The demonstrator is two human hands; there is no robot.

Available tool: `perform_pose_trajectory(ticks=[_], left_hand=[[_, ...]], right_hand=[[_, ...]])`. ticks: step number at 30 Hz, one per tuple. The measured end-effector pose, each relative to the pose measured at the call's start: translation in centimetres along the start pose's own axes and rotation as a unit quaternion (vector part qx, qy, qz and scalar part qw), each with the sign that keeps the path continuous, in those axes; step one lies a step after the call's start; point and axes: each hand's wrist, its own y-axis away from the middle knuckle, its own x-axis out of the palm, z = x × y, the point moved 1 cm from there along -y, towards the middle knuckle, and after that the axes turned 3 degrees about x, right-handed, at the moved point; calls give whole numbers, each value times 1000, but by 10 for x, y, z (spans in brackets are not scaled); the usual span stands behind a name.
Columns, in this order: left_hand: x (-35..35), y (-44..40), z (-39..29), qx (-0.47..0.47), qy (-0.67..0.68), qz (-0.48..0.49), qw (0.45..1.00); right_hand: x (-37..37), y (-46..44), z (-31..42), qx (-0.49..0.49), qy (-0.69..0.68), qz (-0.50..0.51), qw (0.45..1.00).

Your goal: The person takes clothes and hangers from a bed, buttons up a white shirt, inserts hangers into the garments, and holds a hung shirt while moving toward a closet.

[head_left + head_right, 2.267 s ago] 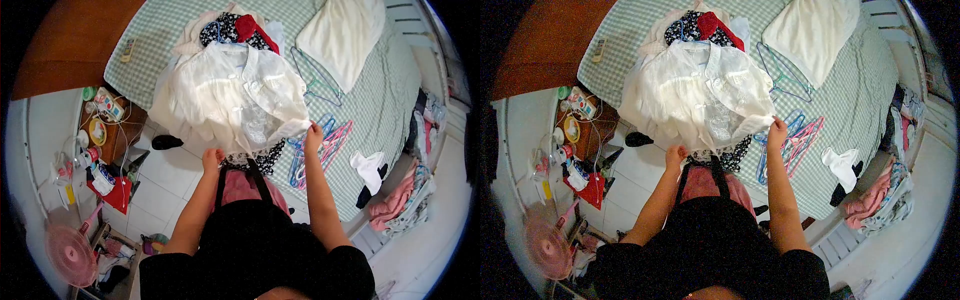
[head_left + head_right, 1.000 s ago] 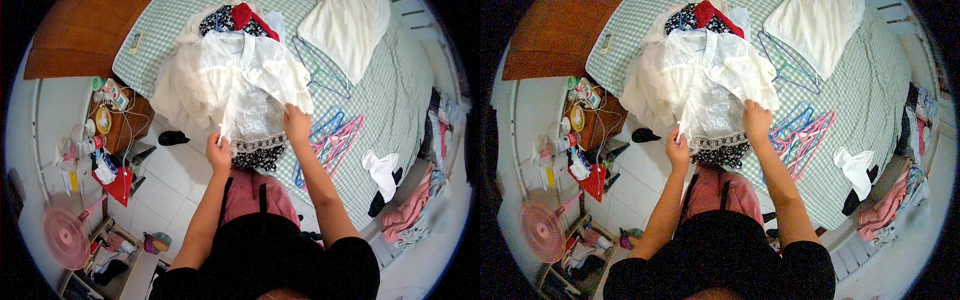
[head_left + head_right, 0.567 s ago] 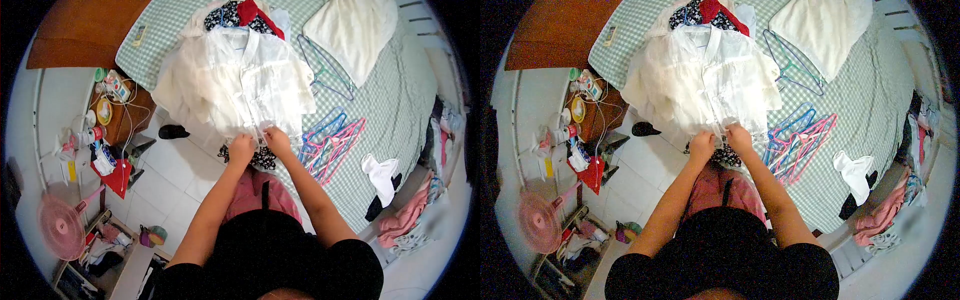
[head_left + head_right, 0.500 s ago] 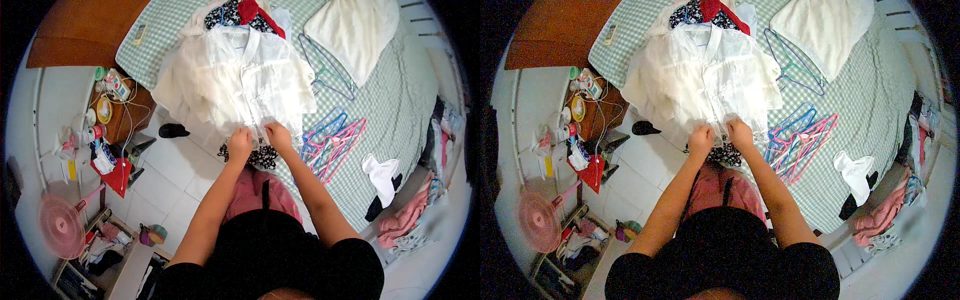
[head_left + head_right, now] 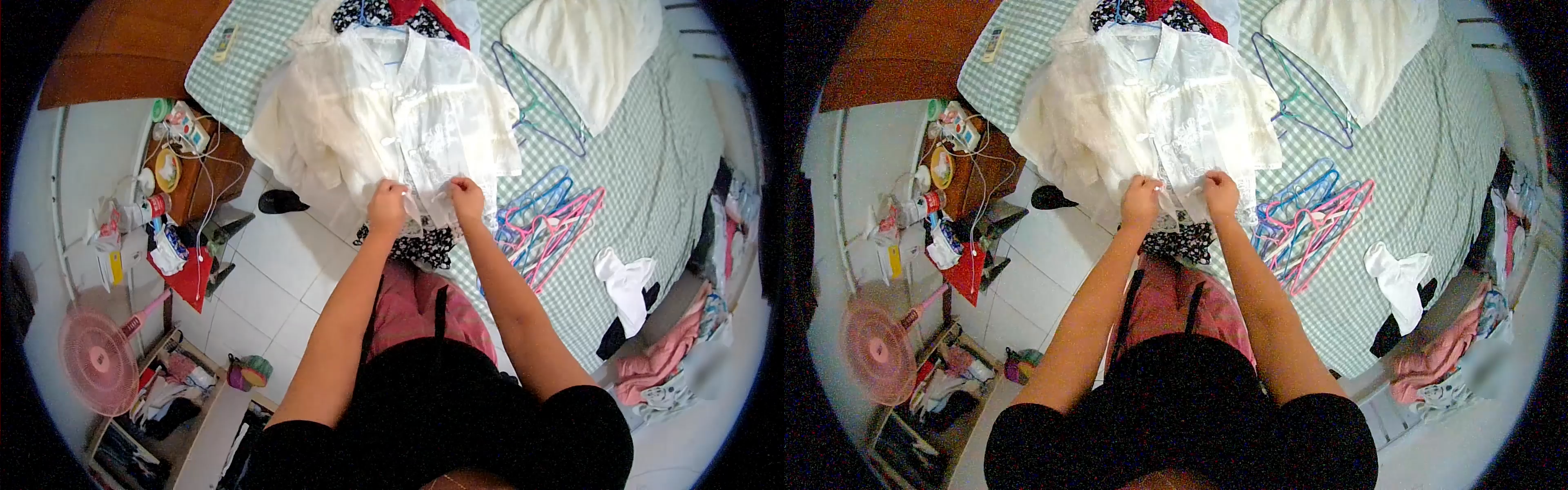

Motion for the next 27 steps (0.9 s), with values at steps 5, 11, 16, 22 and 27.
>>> perform_pose_trajectory(ticks=[5, 11, 16, 22, 27], left_hand=[[-4, 7, 12, 88, 80, -43, 992], [-7, 19, -4, 182, 62, -60, 980], [-3, 13, -11, 195, 32, -74, 977], [-3, 8, -20, 208, 5, -59, 976], [3, 12, -16, 194, -5, -26, 981]], right_hand=[[-17, 24, -20, -66, 113, -55, 990], [12, 54, 6, -135, 93, 15, 986], [27, 42, 4, -79, 167, -15, 983], [20, 38, 2, -114, 165, -10, 980], [27, 35, 7, -118, 193, -20, 974]])
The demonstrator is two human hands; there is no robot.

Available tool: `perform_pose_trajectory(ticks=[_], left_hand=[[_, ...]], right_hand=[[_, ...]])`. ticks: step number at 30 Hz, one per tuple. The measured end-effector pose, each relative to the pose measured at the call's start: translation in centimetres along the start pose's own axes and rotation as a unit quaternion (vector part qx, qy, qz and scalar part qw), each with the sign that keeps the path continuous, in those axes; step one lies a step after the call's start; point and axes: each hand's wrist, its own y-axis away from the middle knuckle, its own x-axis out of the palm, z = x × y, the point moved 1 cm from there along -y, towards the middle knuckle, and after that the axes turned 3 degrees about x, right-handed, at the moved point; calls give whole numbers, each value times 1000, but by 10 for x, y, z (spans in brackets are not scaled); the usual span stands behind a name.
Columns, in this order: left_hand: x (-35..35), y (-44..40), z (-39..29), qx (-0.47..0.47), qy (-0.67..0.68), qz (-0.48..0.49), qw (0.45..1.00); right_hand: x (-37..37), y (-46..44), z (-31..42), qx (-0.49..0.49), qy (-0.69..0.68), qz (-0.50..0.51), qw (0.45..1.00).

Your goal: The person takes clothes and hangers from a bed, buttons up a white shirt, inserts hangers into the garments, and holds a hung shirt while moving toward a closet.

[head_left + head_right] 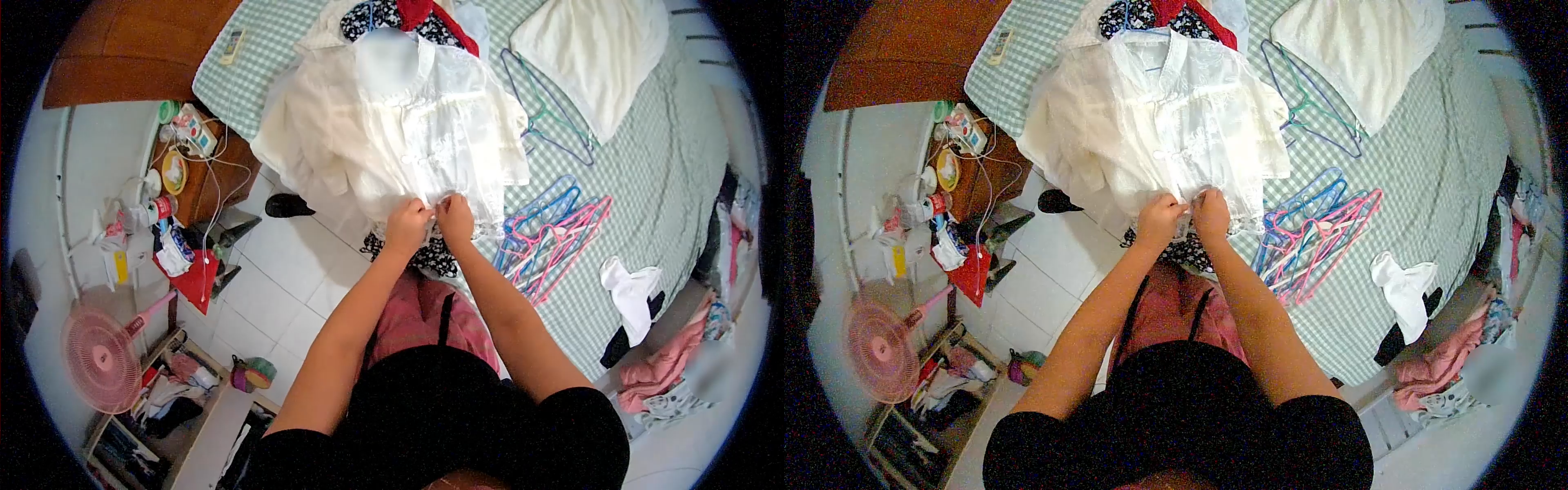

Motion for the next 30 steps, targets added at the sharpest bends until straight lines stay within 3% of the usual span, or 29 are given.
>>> perform_pose_trajectory(ticks=[15, 17, 21, 24, 30], left_hand=[[-12, -8, -10, -27, -1, -21, 999], [-19, -14, -16, -47, 27, -17, 998], [-36, -25, -33, -37, 55, -31, 997], [-54, -34, -49, 7, 92, -70, 993], [-64, -47, -51, 41, 129, -15, 991]], right_hand=[[1, -16, 7, -57, 35, -40, 997], [-15, -17, 14, -54, -80, 18, 995], [-56, 2, 35, -60, -203, 27, 977], [-74, 7, 35, -100, -227, 3, 969], [-104, 17, 51, -61, -259, 13, 964]])
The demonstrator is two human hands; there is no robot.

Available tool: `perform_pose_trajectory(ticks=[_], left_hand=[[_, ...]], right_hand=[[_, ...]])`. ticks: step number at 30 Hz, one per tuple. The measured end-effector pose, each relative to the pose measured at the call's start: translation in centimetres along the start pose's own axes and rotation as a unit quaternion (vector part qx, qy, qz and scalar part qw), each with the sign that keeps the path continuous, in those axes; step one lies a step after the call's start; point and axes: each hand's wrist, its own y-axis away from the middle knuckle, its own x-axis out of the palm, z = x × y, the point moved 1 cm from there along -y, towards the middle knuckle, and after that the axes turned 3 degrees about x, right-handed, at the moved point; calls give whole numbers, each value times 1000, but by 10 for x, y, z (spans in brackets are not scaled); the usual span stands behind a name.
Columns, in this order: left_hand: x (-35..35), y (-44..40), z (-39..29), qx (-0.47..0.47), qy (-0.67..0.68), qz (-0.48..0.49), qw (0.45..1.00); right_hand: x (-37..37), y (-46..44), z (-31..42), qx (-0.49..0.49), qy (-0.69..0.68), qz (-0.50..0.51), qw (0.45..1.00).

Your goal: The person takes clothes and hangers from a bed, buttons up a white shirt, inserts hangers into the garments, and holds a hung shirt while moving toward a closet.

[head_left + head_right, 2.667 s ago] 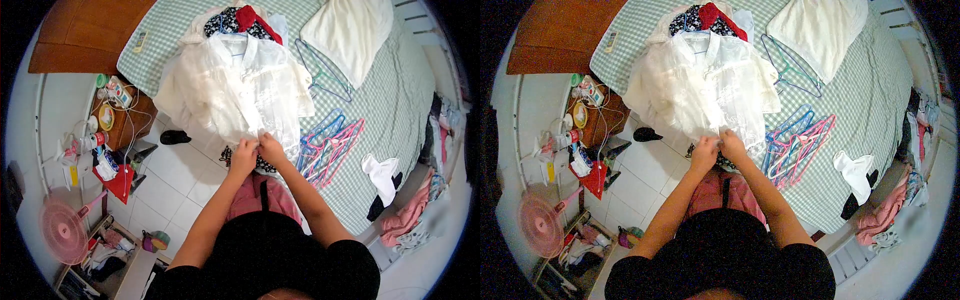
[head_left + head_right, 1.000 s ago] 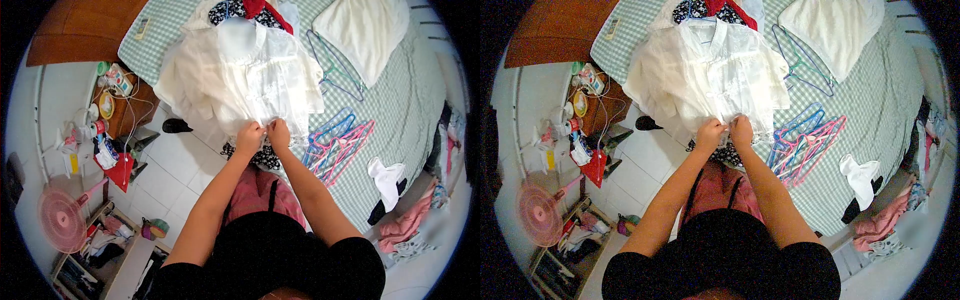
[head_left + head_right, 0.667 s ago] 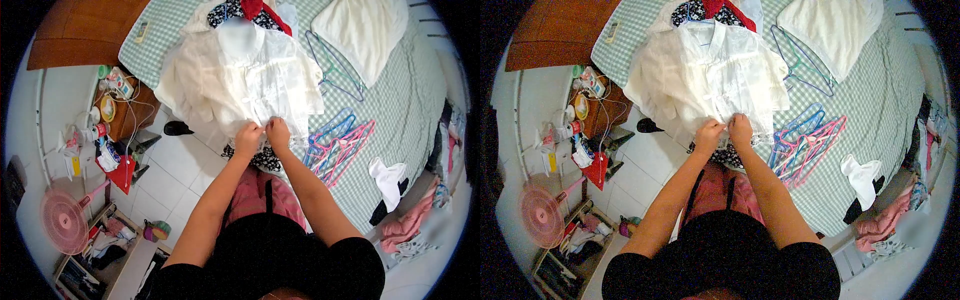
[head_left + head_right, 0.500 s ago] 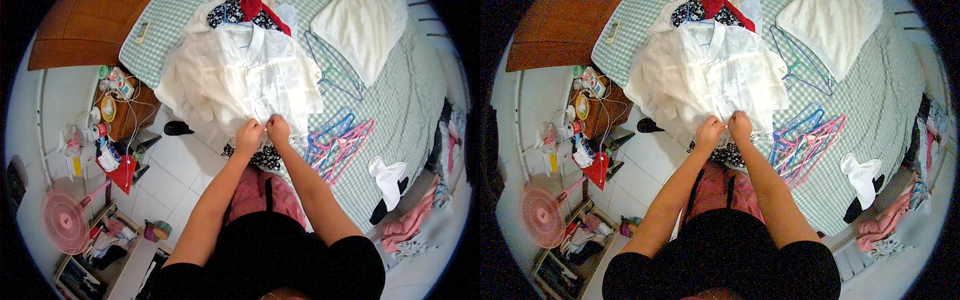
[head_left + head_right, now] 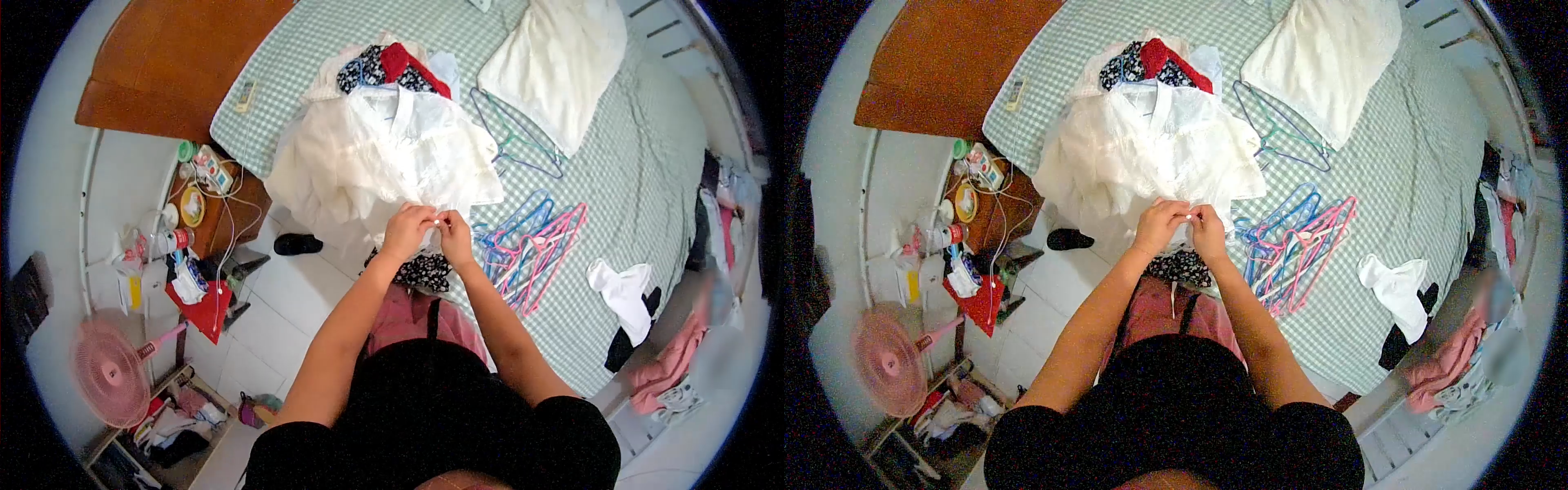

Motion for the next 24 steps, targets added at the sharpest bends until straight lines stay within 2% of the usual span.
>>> perform_pose_trajectory(ticks=[2, 3, 5, 11, 13, 16, 17, 19, 24], left_hand=[[-6, -3, -6, -57, 40, 13, 997], [-9, -4, -9, -52, 41, 13, 998], [-15, -7, -13, -97, 34, 41, 994], [-17, -14, -6, -113, 104, 43, 987], [-15, -17, -3, -122, 134, 52, 982], [-20, -27, -2, -133, 172, 41, 975], [-22, -29, -4, -133, 182, 27, 974], [-26, -34, -4, -142, 190, 32, 971], [-35, -47, 0, -151, 194, 55, 968]], right_hand=[[-2, 0, 3, 12, -39, -18, 999], [-2, -1, 3, 7, -43, -30, 999], [-3, -3, 9, -3, -58, -38, 998], [-4, -6, 31, 20, -79, -51, 995], [-2, -11, 34, 48, -171, -54, 983], [3, -15, 40, 80, -221, -98, 967], [5, -17, 36, 84, -218, -101, 967], [4, -20, 31, 90, -64, -110, 988], [4, -24, 40, 63, -74, -108, 989]])
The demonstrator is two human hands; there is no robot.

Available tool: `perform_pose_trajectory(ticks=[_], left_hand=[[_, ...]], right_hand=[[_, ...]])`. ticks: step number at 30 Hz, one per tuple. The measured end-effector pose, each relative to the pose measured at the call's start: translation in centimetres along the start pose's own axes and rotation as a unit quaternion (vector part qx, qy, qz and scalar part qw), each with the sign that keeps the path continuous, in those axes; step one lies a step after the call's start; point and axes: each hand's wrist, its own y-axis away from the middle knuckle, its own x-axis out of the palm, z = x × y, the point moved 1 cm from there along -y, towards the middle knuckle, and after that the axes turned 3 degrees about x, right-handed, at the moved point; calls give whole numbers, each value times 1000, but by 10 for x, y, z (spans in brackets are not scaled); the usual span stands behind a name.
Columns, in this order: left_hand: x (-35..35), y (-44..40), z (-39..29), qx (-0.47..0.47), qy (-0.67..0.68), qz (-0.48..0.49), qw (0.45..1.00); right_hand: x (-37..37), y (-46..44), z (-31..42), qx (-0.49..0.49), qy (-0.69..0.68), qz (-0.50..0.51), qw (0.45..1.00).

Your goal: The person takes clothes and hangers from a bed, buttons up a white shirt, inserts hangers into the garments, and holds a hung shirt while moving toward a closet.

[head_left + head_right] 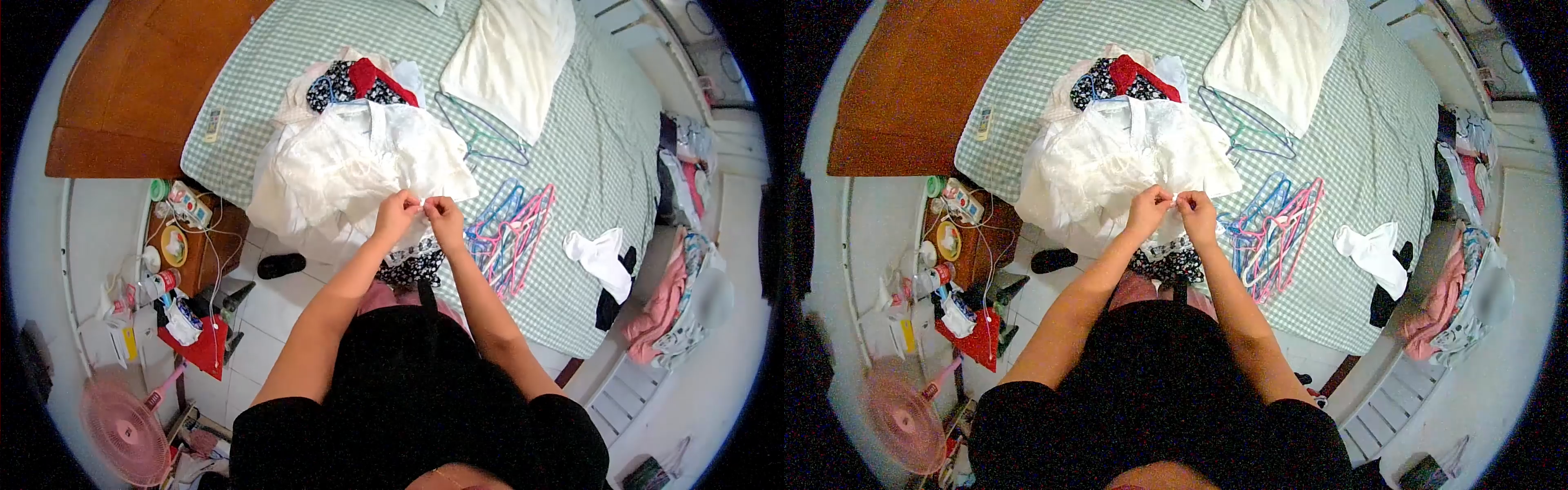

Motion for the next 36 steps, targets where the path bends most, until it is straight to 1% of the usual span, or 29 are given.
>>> perform_pose_trajectory(ticks=[3, 5, 7, 9, 11, 12, 13, 14, 15, 17, 21, 24, 25, 27, 29, 30, 32, 36], left_hand=[[-6, -5, 0, 12, -10, 14, 1000], [-8, -8, 5, 6, -8, 25, 1000], [-10, -11, 10, -1, -6, 34, 999], [-11, -12, 13, 19, -44, 66, 997], [-12, -12, 16, 27, -42, 67, 996], [-11, -13, 17, 37, -41, 68, 996], [-11, -13, 19, 36, -41, 68, 996], [-10, -14, 21, 15, 9, 65, 998], [-9, -15, 23, -5, 59, 60, 996], [-10, -16, 20, -14, 66, 68, 995], [-11, -17, 14, -22, 53, 92, 994], [-5, -18, 23, -6, 36, 73, 997], [-5, -16, 20, -6, 36, 73, 997], [-5, -13, 14, -23, 38, 34, 998], [-1, -12, 21, -19, 40, 23, 999], [1, -12, 24, -16, 41, 12, 999], [3, -10, 26, -25, 45, 12, 999], [10, -9, 35, -36, 47, 18, 998]], right_hand=[[1, -5, 10, 17, 7, -5, 1000], [0, -12, 7, 68, -29, 72, 995], [-2, -14, 6, 69, -29, 89, 993], [-4, -17, 7, 71, -30, 107, 991], [-7, -18, 10, 33, 44, 119, 991], [-7, -18, 12, 34, 44, 119, 991], [-7, -18, 11, 63, -13, 128, 990], [-7, -19, 11, 92, -71, 135, 984], [-7, -18, 11, 93, -70, 136, 984], [-8, -16, 12, 138, -142, 130, 972], [-8, -16, 9, 150, -160, 123, 968], [-6, -14, 15, 150, -181, 99, 967], [-5, -15, 15, 136, -158, 91, 974], [-3, -14, 15, 122, -135, 84, 980], [-3, -12, 21, 78, -38, 45, 995], [-2, -10, 23, 78, -38, 45, 995], [-2, -7, 26, 48, 38, 8, 998], [1, -9, 14, 30, 70, -16, 997]])
